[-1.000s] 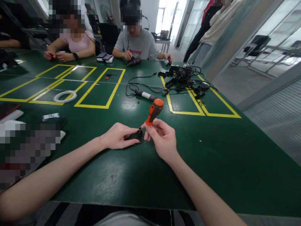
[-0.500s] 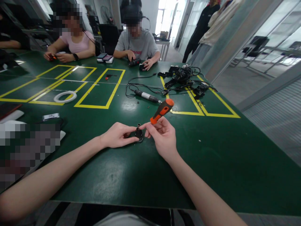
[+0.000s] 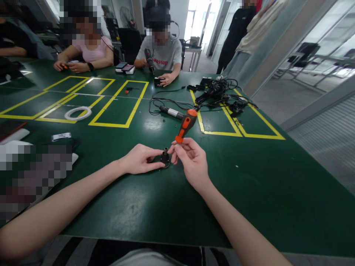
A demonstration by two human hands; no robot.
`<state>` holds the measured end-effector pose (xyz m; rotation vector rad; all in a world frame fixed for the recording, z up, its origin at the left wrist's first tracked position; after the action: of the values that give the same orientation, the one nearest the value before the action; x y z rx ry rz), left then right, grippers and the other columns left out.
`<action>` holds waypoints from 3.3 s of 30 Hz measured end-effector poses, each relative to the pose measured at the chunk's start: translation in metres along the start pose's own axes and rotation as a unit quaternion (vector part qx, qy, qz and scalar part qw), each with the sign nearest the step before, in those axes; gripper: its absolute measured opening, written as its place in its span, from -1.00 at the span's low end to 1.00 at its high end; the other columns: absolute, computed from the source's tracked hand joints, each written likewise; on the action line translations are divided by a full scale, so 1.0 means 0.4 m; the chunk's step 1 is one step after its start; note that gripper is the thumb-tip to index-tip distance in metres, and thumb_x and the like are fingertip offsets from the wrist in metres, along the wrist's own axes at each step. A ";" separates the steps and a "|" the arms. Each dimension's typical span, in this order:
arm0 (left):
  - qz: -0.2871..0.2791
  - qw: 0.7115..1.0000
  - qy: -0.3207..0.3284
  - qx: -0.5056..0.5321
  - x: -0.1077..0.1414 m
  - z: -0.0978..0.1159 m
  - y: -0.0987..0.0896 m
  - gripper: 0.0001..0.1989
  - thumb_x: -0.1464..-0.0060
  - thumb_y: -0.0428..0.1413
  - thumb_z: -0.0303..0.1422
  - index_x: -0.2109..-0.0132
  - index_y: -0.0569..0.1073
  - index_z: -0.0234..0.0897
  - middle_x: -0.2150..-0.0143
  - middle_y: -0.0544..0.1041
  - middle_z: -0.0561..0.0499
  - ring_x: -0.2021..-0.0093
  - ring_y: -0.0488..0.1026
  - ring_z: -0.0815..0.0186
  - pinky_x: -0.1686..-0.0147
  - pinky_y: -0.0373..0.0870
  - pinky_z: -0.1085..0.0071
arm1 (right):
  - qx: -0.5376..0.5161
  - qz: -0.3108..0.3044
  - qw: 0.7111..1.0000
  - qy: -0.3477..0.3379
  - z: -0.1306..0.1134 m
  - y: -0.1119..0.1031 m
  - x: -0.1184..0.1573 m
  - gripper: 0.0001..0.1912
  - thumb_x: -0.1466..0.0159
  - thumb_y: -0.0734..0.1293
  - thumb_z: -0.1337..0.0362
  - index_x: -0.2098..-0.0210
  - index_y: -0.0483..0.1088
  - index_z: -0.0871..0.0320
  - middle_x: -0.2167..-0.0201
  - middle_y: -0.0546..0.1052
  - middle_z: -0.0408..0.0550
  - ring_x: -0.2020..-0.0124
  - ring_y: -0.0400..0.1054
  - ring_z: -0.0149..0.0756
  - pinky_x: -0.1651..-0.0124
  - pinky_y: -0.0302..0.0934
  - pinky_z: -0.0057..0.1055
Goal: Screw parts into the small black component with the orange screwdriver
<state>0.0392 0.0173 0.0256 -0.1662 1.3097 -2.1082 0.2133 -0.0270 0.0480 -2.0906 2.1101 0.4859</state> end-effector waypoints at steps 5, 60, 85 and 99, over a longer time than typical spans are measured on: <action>0.015 1.000 0.007 -0.005 0.001 0.001 -0.001 -0.70 -0.23 0.19 -0.10 0.10 0.62 -0.23 0.58 0.32 0.18 0.57 0.27 0.45 0.49 0.05 0.50 | 0.051 0.001 0.999 -0.001 -0.003 -0.003 0.005 -0.78 -0.24 0.51 0.14 0.39 0.48 0.12 0.47 0.57 -0.13 0.57 0.35 -0.43 0.48 0.35 -0.43; 0.010 1.000 0.018 -0.010 0.004 -0.001 0.001 -0.67 -0.24 0.18 -0.10 0.04 0.60 -0.23 0.56 0.37 0.17 0.56 0.30 0.44 0.48 0.06 0.49 | 0.047 -0.017 0.999 -0.006 -0.011 0.002 0.000 -0.66 -0.28 0.45 -0.04 0.29 0.57 0.14 0.48 0.58 -0.08 0.56 0.38 -0.38 0.50 0.34 -0.39; -0.001 1.000 0.002 -0.023 0.001 -0.002 0.004 -0.68 -0.24 0.17 -0.07 0.17 0.60 -0.24 0.56 0.38 0.15 0.54 0.32 0.43 0.48 0.07 0.49 | 0.046 0.003 0.999 -0.008 -0.011 0.006 0.005 -0.65 -0.23 0.50 0.01 0.37 0.33 0.08 0.50 0.60 -0.14 0.59 0.38 -0.41 0.49 0.35 -0.43; -0.002 1.000 0.006 -0.010 0.002 -0.001 0.002 -0.69 -0.24 0.17 -0.10 0.08 0.59 -0.23 0.55 0.37 0.16 0.53 0.32 0.42 0.48 0.07 0.50 | 0.024 -0.014 1.000 -0.005 -0.009 0.006 0.005 -0.70 -0.23 0.51 0.02 0.27 0.49 0.11 0.47 0.61 -0.12 0.56 0.40 -0.40 0.46 0.37 -0.41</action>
<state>0.0389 0.0170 0.0245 -0.1660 1.3390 -2.1025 0.2115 -0.0300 0.0512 -2.0853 2.0634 0.4368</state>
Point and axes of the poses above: each hand's wrist, its own x-axis away from the middle knuckle, its own y-axis out of the palm, z = x × y, the point moved 4 cm from there along -x, towards the middle knuckle
